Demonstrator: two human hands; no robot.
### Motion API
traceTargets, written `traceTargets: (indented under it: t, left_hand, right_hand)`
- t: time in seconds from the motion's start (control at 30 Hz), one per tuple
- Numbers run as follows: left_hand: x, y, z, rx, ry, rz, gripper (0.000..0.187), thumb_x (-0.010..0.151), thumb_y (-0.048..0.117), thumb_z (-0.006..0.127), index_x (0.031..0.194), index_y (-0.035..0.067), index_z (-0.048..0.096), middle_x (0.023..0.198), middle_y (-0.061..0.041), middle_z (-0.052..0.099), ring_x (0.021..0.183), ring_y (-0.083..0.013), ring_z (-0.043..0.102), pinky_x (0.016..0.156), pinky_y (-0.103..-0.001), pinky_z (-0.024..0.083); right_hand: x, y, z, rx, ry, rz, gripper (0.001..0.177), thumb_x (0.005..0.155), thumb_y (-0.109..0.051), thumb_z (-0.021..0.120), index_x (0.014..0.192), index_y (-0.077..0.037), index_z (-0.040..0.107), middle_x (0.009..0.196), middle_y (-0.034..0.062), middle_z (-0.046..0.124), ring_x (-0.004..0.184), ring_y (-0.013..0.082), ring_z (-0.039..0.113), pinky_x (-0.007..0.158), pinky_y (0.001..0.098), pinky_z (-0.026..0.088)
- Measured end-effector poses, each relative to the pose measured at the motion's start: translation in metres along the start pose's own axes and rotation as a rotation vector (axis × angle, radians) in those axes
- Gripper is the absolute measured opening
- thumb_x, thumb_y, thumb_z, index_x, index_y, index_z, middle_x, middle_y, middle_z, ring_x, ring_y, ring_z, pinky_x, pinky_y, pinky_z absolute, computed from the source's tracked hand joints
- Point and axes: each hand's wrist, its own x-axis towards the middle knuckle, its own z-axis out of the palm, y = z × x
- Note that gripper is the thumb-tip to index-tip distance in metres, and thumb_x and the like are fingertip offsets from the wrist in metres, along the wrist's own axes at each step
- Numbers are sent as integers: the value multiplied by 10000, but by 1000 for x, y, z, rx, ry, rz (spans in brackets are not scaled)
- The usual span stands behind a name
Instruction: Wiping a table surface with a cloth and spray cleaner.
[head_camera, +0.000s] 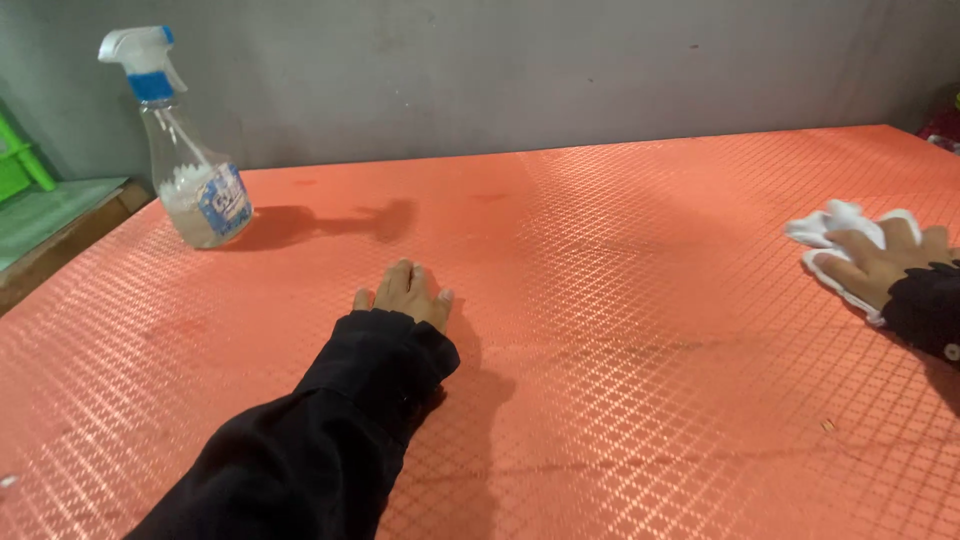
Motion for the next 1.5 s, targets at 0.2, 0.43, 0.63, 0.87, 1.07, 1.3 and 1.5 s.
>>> traceTargets:
  t: [0.2, 0.43, 0.63, 0.87, 1.07, 1.3, 1.5]
  left_hand:
    - [-30, 4, -8, -4, 15, -1, 714, 1029, 542, 397, 1585, 113, 263, 1674, -34, 186, 1563, -164, 99, 1215, -569, 108]
    - [-61, 12, -5, 34, 23, 13, 709, 1031, 530, 381, 1589, 111, 260, 1675, -44, 191, 1561, -166, 122, 1198, -577, 139]
    - [-92, 18, -5, 20, 11, 37, 708, 1034, 532, 391, 1586, 106, 265, 1672, -48, 193, 1556, -178, 115, 1208, -601, 119]
    - [-118, 13, -12, 12, 40, 54, 720, 1012, 552, 431, 1569, 113, 307, 1661, -47, 231, 1556, -168, 154, 1220, -599, 145]
    - [-135, 6, -14, 9, 51, 90, 725, 1008, 549, 433, 1565, 103, 308, 1642, -50, 259, 1551, -180, 169, 1218, -613, 148]
    - [-158, 19, -15, 20, 4, 82, 717, 1032, 530, 395, 1577, 86, 256, 1653, -64, 211, 1553, -199, 127, 1212, -618, 118]
    - [-184, 28, -20, 29, 19, 35, 708, 1021, 532, 419, 1575, 115, 279, 1661, -42, 220, 1560, -183, 148, 1224, -607, 134]
  right_hand:
    - [-65, -34, -170, 134, 6, -97, 479, 1003, -489, 501, 1467, -380, 448, 1627, 22, 314, 1262, 334, 549, 954, 495, 585]
    - [-84, -116, -269, 746, -85, 103, 752, 975, -659, 361, 1607, -270, 240, 1537, 214, 281, 1295, 494, 395, 993, 717, 381]
    - [-134, -131, -306, 832, 87, -100, 588, 974, -657, 343, 1488, -394, 452, 1511, 150, 382, 1363, 457, 399, 1095, 663, 352]
    - [-144, -46, -180, 215, 354, -313, 487, 905, -443, 586, 1379, -356, 514, 1669, 117, 235, 1298, 375, 489, 874, 515, 601]
    - [-116, 33, 59, 58, 223, -148, 612, 884, -387, 627, 1475, -369, 472, 1648, 102, 304, 1262, 363, 547, 861, 438, 637]
    - [-183, -13, -86, 34, 188, -167, 500, 925, -453, 590, 1396, -318, 490, 1607, 248, 280, 1210, 389, 568, 851, 509, 622]
    - [-228, -89, -285, 730, -103, 15, 804, 938, -657, 382, 1620, -266, 214, 1613, 214, 225, 1209, 478, 474, 979, 663, 436]
